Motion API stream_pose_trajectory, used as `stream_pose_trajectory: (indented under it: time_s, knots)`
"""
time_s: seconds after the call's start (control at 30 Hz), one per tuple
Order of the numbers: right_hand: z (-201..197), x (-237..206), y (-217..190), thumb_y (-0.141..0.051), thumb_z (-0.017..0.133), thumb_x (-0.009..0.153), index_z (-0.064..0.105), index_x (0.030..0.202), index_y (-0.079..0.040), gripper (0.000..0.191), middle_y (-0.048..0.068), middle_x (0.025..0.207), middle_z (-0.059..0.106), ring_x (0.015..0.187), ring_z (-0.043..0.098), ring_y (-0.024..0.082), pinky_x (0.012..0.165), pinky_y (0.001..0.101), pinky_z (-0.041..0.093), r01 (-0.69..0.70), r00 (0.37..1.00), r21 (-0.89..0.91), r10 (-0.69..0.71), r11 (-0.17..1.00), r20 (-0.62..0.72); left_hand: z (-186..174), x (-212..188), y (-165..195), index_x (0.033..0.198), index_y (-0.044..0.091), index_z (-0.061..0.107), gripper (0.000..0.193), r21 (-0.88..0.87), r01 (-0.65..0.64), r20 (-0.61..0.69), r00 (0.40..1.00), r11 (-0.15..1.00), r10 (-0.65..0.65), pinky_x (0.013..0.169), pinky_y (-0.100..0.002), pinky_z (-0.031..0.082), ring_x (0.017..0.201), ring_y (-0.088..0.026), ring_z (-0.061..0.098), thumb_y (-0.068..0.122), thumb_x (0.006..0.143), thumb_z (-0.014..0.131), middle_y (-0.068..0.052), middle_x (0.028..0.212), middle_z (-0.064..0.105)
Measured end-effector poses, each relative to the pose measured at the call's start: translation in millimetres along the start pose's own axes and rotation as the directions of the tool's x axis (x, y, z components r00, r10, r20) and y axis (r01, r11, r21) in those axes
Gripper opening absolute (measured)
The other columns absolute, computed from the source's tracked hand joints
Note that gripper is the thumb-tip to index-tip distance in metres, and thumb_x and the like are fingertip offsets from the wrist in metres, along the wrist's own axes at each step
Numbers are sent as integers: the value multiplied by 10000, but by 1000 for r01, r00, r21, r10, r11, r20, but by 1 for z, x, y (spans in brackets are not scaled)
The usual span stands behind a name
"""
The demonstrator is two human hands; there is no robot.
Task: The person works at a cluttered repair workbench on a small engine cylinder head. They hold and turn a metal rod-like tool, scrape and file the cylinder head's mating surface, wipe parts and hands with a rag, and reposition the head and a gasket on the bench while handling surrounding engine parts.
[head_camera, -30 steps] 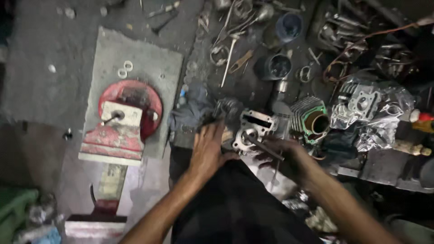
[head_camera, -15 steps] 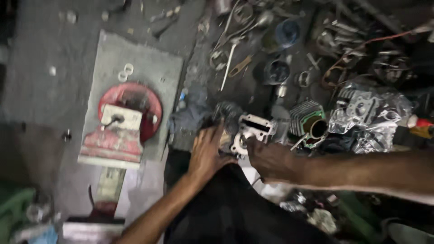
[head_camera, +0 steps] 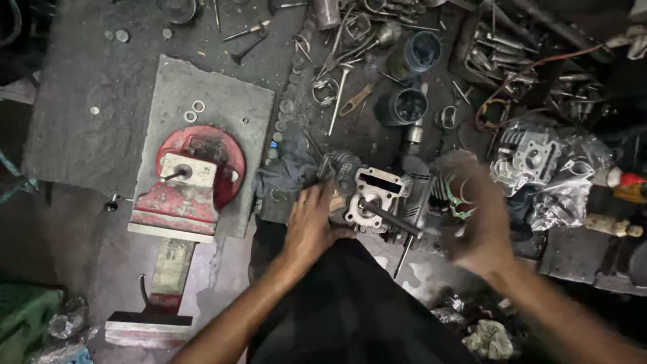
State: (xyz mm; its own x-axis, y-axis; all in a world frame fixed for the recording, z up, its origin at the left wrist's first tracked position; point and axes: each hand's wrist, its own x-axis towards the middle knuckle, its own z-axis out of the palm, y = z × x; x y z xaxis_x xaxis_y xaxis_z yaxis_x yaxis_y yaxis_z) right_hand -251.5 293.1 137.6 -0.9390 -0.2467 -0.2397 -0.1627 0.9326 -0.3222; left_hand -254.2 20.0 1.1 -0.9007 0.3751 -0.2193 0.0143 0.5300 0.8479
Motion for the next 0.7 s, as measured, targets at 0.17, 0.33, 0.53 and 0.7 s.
stream_pose_trajectory:
  time_s: [0.17, 0.33, 0.53, 0.7]
  knots:
    - [15, 36, -32, -163, 660, 878, 307, 1402, 20, 658, 283, 1398, 464, 976, 681, 300, 715, 401, 598, 432, 738, -366, -89, 825, 669, -4, 2, 4, 1515, 39, 355, 1221, 14, 1, -5, 1000, 1000, -1, 1057, -496, 386, 1336, -396, 424, 367, 520, 984, -171, 1432, 487]
    - [30, 74, -58, -190, 702, 885, 187, 1586, 120, 923, 298, 1305, 540, 771, 650, 228, 547, 340, 584, 336, 508, -366, 161, 868, 847, -1, 5, -2, 1571, 59, 322, 1272, -37, 58, 37, 998, 998, -57, 1052, -476, 415, 1283, -380, 469, 343, 513, 969, -144, 1375, 529]
    - [38, 62, -48, -208, 700, 816, 310, 1492, 31, 816, 210, 1214, 593, 876, 618, 221, 688, 356, 537, -313, 572, -95, 268, 945, 775, 0, 3, -10, 1556, 36, 343, 1213, -100, -46, -6, 999, 994, 46, 1068, -498, 408, 1278, -409, 475, 373, 569, 961, -169, 1386, 531]
    - [49, 10, -25, -204, 677, 773, 431, 1391, -49, 683, 156, 1180, 600, 995, 605, 226, 826, 379, 506, -809, 588, 510, 356, 294, 727, 3, -2, -4, 1507, 27, 389, 1153, -15, -44, -64, 997, 999, 43, 1066, -529, 374, 1300, -450, 438, 357, 562, 963, -201, 1421, 499]
